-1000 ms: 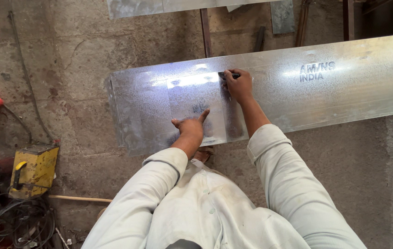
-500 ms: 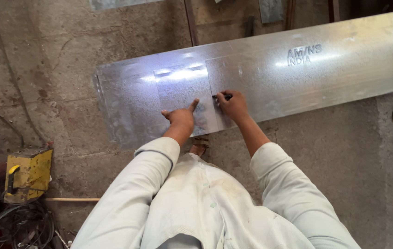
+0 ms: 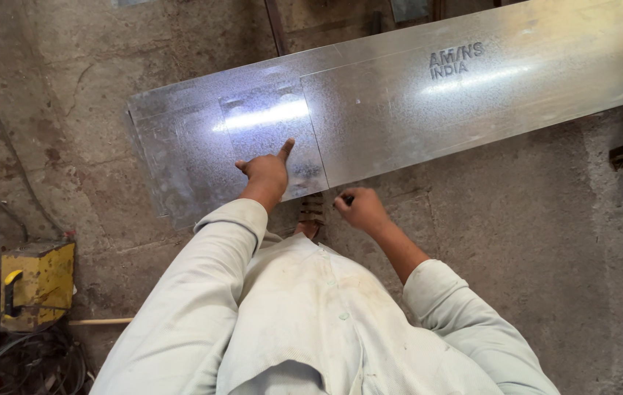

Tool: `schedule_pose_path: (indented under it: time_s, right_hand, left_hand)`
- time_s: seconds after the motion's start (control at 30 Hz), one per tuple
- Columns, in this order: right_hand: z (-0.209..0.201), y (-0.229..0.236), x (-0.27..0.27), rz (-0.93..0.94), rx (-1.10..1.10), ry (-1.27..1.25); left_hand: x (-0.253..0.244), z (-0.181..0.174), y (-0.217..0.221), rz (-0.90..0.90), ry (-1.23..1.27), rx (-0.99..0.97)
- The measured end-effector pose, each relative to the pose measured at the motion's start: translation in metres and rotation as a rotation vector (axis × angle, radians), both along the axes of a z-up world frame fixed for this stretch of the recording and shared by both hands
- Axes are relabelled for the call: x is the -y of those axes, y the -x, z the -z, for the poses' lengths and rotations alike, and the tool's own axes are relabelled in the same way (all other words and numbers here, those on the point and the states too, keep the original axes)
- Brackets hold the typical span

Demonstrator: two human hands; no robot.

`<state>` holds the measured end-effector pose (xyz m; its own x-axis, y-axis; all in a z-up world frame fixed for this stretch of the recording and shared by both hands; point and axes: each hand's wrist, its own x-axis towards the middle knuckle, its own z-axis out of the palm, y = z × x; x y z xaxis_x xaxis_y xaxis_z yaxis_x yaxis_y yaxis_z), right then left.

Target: The person uses a black marker to draw straight vertical lines on a large, flat metal sheet. They hold the sheet steady with their left hand while drawing with their right hand, creating a grid pattern across the surface.

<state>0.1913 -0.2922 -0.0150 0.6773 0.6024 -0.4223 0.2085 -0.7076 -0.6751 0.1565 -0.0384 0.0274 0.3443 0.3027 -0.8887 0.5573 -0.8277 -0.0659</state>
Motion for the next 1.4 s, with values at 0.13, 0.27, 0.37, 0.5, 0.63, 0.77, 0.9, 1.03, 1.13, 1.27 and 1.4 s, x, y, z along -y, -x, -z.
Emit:
schedule_pose_path:
  time_s: [0.13,0.27,0.37,0.5,0.63,0.77,0.9,1.03,1.13,1.27,1.4]
  right_hand:
    - [0.017,0.011,0.023,0.102,-0.182,-0.088]
    - [0.025,-0.002,0.042,0.444,-0.642,-0.383]
    - [0.021,-0.017,0.058,0.608,-0.830,-0.545]
    - [0.009,-0.029,0.074,0.712,-1.073,-0.774]
    - [0.001,-0.036,0.077,0.699,-1.246,-1.074]
    - [-0.006,-0.041,0.073,0.691,-1.362,-1.221]
    - [-0.020,-0.045,0.060,0.608,-1.354,-1.277]
    - [-0.032,-0.051,0.048,0.613,-1.378,-1.311]
    - [-0.040,-0.055,0.043,0.527,-1.332,-1.319]
    - [-0.049,-0.063,0.038,0.476,-1.281,-1.316]
    - [-0.049,-0.063,0.040,0.387,-1.272,-1.377]
  left_hand:
    - [0.002,0.004,0.003,0.017,-0.043,0.045]
    - [0.003,-0.014,0.007,0.065,-0.036,0.042]
    - [0.015,-0.026,0.028,0.113,-0.068,0.087]
    - [0.025,-0.012,0.066,0.234,-0.155,0.178]
    - [0.021,0.038,0.107,0.431,-0.359,0.488]
    - [0.013,0.062,0.123,0.424,-0.224,0.510]
    - [0.010,0.069,0.130,0.462,-0.187,0.560]
    - [0.007,0.084,0.140,0.469,-0.228,0.718]
    - [0.003,0.090,0.148,0.471,-0.202,0.820]
    - [0.002,0.101,0.153,0.485,-0.216,0.884]
    - [0.016,0.117,0.163,0.456,-0.253,0.886]
